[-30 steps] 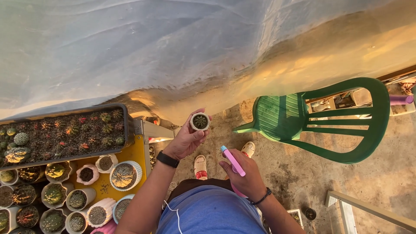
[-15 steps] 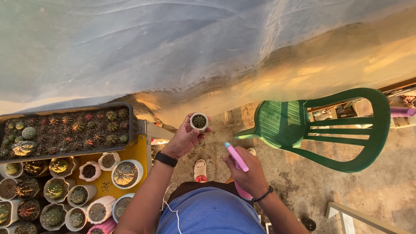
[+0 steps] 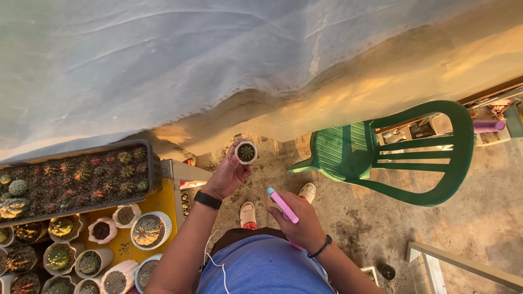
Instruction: Watering various small succulent plants in individual pots using a hand-held spray bottle.
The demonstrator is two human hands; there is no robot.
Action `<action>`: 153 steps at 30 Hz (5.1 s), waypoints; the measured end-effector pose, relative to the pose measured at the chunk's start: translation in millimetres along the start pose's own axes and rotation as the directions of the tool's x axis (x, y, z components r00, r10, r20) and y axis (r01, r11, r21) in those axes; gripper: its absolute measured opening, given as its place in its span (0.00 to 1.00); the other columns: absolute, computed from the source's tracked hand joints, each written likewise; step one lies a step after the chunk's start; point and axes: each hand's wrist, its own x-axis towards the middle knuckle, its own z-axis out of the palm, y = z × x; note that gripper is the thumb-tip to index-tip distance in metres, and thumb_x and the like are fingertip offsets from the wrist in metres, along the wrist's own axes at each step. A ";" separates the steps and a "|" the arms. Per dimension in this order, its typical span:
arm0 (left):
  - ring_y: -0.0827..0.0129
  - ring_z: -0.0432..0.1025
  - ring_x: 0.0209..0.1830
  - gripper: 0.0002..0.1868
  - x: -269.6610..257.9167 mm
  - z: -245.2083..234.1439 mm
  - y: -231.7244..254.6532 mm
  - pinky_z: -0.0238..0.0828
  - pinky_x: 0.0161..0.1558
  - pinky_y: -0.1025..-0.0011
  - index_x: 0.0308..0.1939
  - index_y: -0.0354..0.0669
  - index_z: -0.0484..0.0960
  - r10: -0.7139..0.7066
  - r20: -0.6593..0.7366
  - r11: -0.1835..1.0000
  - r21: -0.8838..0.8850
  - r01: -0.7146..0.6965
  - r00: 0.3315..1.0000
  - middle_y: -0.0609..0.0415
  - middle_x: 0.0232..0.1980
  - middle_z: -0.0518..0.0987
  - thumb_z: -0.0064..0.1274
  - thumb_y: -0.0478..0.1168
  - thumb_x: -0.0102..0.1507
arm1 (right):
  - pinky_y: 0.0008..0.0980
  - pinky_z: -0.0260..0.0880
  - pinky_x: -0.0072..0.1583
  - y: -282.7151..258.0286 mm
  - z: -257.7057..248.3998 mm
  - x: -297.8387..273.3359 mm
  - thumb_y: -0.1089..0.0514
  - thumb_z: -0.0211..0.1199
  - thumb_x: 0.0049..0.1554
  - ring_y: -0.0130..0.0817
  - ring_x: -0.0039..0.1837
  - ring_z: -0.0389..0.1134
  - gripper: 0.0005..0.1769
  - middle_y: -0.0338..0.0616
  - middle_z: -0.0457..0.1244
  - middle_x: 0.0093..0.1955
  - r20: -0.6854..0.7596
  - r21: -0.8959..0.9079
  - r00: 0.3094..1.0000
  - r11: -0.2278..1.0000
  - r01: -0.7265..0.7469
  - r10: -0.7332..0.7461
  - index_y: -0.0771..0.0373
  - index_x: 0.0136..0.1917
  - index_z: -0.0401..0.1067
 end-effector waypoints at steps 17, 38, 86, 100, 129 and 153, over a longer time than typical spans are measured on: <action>0.60 0.78 0.45 0.31 12.0 -21.2 -24.0 0.76 0.41 0.71 0.65 0.51 0.67 0.009 -0.013 1.000 -0.015 -0.009 1.000 0.45 0.55 0.78 0.56 0.58 0.64 | 0.37 0.68 0.42 23.3 14.9 23.4 0.47 0.67 0.60 0.40 0.37 0.69 0.13 0.41 0.66 0.36 -0.356 0.080 0.921 0.987 -0.139 0.158 0.58 0.45 0.71; 0.54 0.75 0.58 0.35 17.7 -6.6 -5.0 0.75 0.46 0.72 0.64 0.45 0.65 0.020 -0.095 1.000 0.002 -0.020 0.995 0.45 0.63 0.73 0.63 0.52 0.60 | 0.34 0.67 0.43 4.5 13.9 33.2 0.53 0.64 0.61 0.35 0.38 0.65 0.13 0.38 0.67 0.43 -0.033 0.078 0.992 0.989 0.123 -0.121 0.59 0.58 0.73; 0.61 0.77 0.51 0.25 10.8 -14.8 -9.9 0.68 0.40 0.74 0.62 0.50 0.69 -0.057 -0.095 0.993 0.098 0.067 0.994 0.46 0.56 0.78 0.57 0.52 0.65 | 0.25 0.76 0.41 2.0 10.9 29.8 0.53 0.64 0.60 0.24 0.35 0.76 0.11 0.35 0.72 0.50 -0.340 0.295 0.930 0.955 -0.040 0.143 0.57 0.55 0.73; 0.64 0.76 0.46 0.31 2.0 -9.9 4.3 0.73 0.41 0.74 0.64 0.40 0.70 -0.090 -0.091 0.995 0.042 0.094 0.992 0.45 0.57 0.79 0.52 0.58 0.66 | 0.30 0.75 0.47 7.8 29.8 18.6 0.54 0.64 0.60 0.32 0.46 0.75 0.12 0.41 0.72 0.48 -0.244 0.219 0.960 0.972 -0.085 0.139 0.60 0.56 0.77; 0.69 0.71 0.34 0.25 6.0 11.8 6.8 0.69 0.36 0.74 0.57 0.41 0.75 -0.013 -0.032 0.996 -0.090 0.010 0.999 0.41 0.57 0.79 0.49 0.58 0.69 | 0.31 0.61 0.37 28.9 21.5 22.8 0.54 0.65 0.60 0.29 0.32 0.60 0.10 0.34 0.61 0.33 -0.151 0.094 0.983 0.991 -0.093 0.107 0.55 0.55 0.73; 0.67 0.72 0.34 0.25 24.7 23.4 -8.0 0.70 0.38 0.73 0.50 0.38 0.76 -0.052 -0.016 0.997 -0.062 0.051 0.999 0.41 0.47 0.80 0.45 0.58 0.71 | 0.25 0.84 0.46 23.0 -11.2 24.5 0.62 0.62 0.60 0.25 0.48 0.79 0.29 0.47 0.73 0.59 -0.154 0.447 0.962 0.884 -0.136 0.226 0.54 0.73 0.62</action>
